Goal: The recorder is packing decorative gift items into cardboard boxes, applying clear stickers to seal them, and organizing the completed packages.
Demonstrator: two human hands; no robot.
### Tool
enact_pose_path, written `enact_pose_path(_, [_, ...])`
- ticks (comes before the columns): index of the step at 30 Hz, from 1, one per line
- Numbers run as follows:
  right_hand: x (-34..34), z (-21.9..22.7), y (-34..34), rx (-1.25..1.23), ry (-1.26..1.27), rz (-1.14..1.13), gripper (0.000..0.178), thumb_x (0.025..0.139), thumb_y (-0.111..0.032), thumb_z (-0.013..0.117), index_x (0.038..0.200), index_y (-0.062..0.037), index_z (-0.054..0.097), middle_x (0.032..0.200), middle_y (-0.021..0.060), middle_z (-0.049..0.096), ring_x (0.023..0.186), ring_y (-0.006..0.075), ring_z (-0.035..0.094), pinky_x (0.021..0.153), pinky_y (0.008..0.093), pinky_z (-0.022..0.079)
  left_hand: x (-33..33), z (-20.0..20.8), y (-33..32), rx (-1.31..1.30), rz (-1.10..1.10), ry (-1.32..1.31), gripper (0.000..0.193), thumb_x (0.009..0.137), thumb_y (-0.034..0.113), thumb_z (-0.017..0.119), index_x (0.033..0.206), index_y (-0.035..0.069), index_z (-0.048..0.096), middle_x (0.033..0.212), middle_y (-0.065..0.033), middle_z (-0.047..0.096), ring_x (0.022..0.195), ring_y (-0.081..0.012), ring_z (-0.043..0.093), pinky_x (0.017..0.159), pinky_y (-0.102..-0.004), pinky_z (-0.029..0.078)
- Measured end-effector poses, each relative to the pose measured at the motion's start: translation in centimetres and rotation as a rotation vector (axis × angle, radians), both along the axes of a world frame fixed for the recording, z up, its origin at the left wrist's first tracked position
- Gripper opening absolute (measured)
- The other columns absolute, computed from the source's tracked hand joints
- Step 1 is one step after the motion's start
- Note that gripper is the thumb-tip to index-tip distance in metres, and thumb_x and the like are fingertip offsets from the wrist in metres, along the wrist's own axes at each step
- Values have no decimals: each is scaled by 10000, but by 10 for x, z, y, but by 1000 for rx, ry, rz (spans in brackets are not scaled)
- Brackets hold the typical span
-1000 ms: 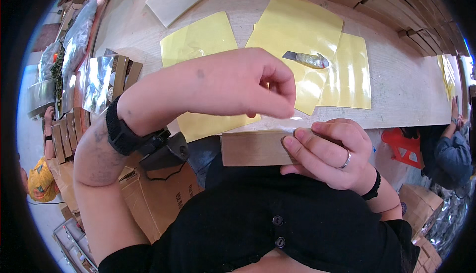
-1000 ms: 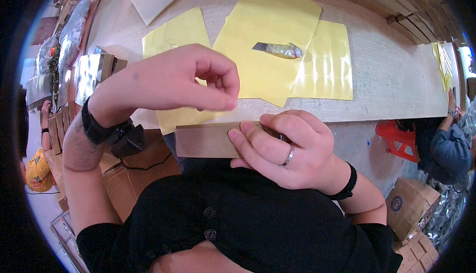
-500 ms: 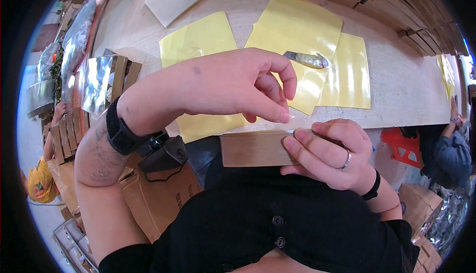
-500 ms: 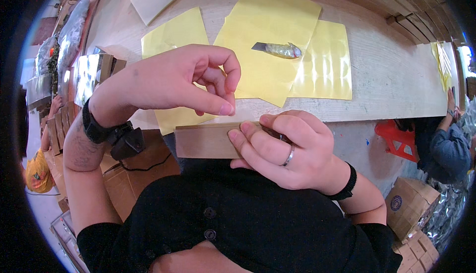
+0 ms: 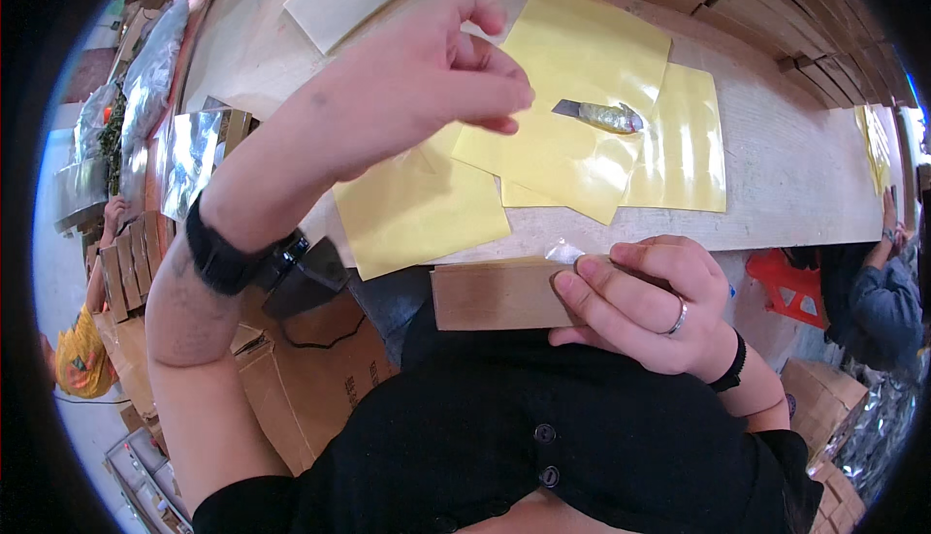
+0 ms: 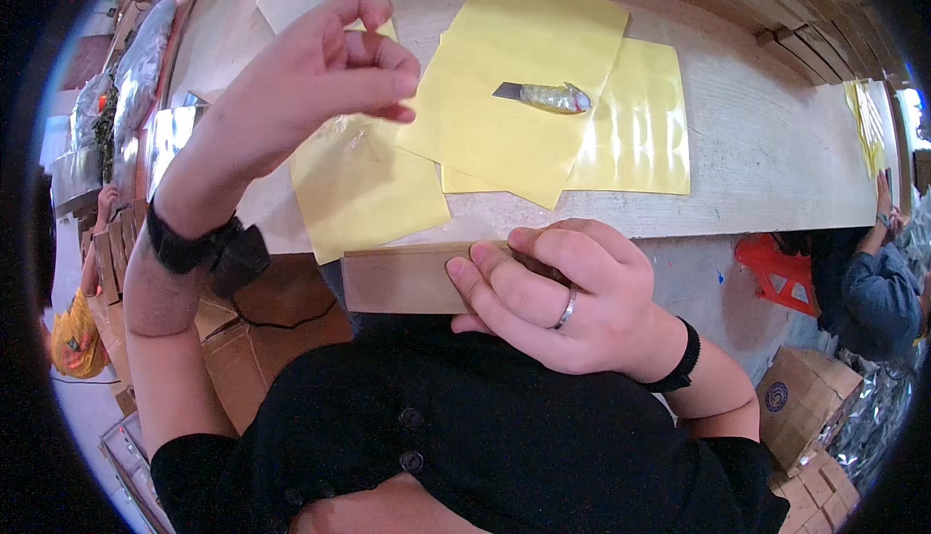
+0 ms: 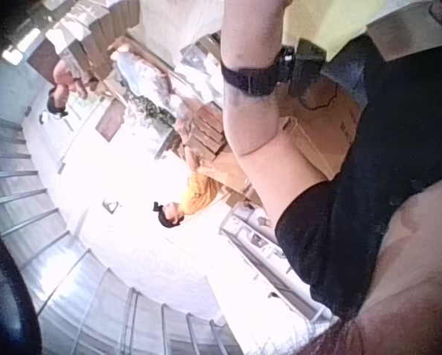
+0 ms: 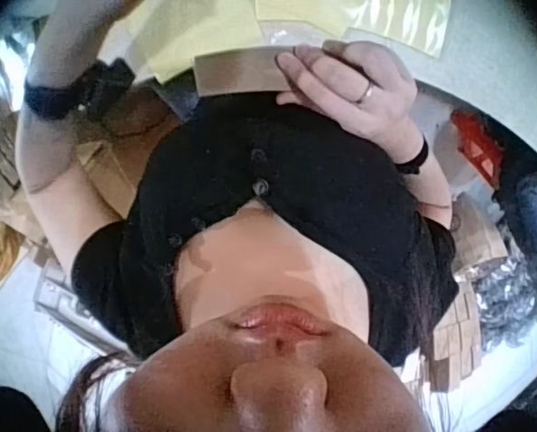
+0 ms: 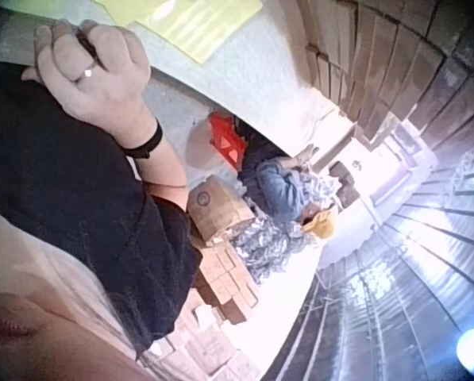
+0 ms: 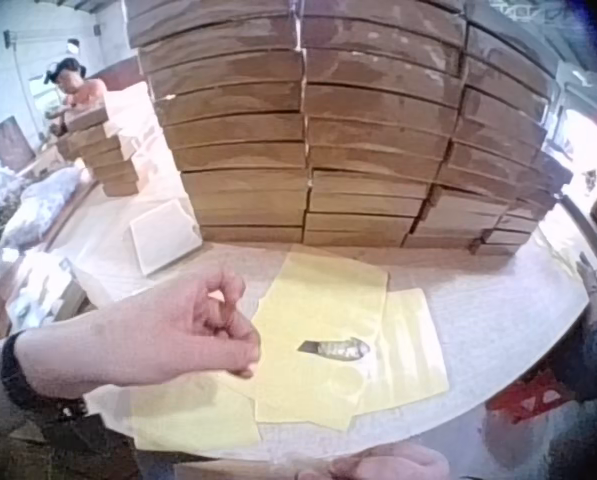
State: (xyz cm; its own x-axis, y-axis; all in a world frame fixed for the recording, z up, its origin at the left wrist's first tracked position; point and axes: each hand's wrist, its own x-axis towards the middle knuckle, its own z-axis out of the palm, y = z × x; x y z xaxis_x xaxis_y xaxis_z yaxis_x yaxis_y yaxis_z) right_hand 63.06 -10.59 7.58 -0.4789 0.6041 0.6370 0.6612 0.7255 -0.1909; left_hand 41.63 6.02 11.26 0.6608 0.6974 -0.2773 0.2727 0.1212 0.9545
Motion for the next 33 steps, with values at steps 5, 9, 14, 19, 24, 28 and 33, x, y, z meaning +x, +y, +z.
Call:
enact_pose_path(5, [0,1,3,5,-21,-5,276,717,-329,783,916,-142,738,904,-43,649,780,134,583,625,241,510,8,17,-26,53,-357,286,203,933,183,667,1037,12,636,951,-45,660,908,-98,613,812,-265,510])
enact_pose_path(9, [-1,1,2,3,-21,-7,265,737,-335,774,917,-144,738,897,-44,644,783,132,582,626,244,513,11,13,-40,-25,-438,302,231,920,245,685,978,22,712,886,-42,692,845,-99,611,777,-274,501])
enact_pose_path(14, [0,1,0,-31,-18,-13,286,720,-332,794,912,-134,720,876,-21,619,792,145,592,625,254,517,14,16,-45,46,-374,304,227,874,242,720,934,23,726,800,-18,670,751,-73,579,695,-233,467])
enact_pose_path(19, [2,-5,1,-35,79,14,348,661,-335,847,798,-120,611,838,9,552,812,172,614,625,278,522,13,12,-52,52,-281,326,220,875,240,712,924,26,728,760,-12,655,692,-59,555,626,-223,446])
enact_pose_path(24, [2,-6,2,-7,95,39,352,666,-327,848,764,-127,575,841,10,543,768,178,615,598,280,520,14,1,-61,51,-213,285,230,886,253,709,905,25,706,724,8,620,634,-45,501,560,-225,399])
enact_pose_path(28, [1,-8,3,18,124,45,349,659,-338,853,791,-142,596,841,11,518,724,173,602,564,275,510,12,-7,-57,-124,-300,243,269,913,293,691,958,31,659,757,28,596,686,-41,497,594,-223,388])
enact_pose_path(33, [0,0,-6,-26,63,-47,414,663,-429,829,890,-122,670,870,23,524,688,166,566,548,269,477,14,-41,-65,-387,-313,332,340,944,301,656,1163,54,578,926,19,603,811,-53,530,678,-213,410])
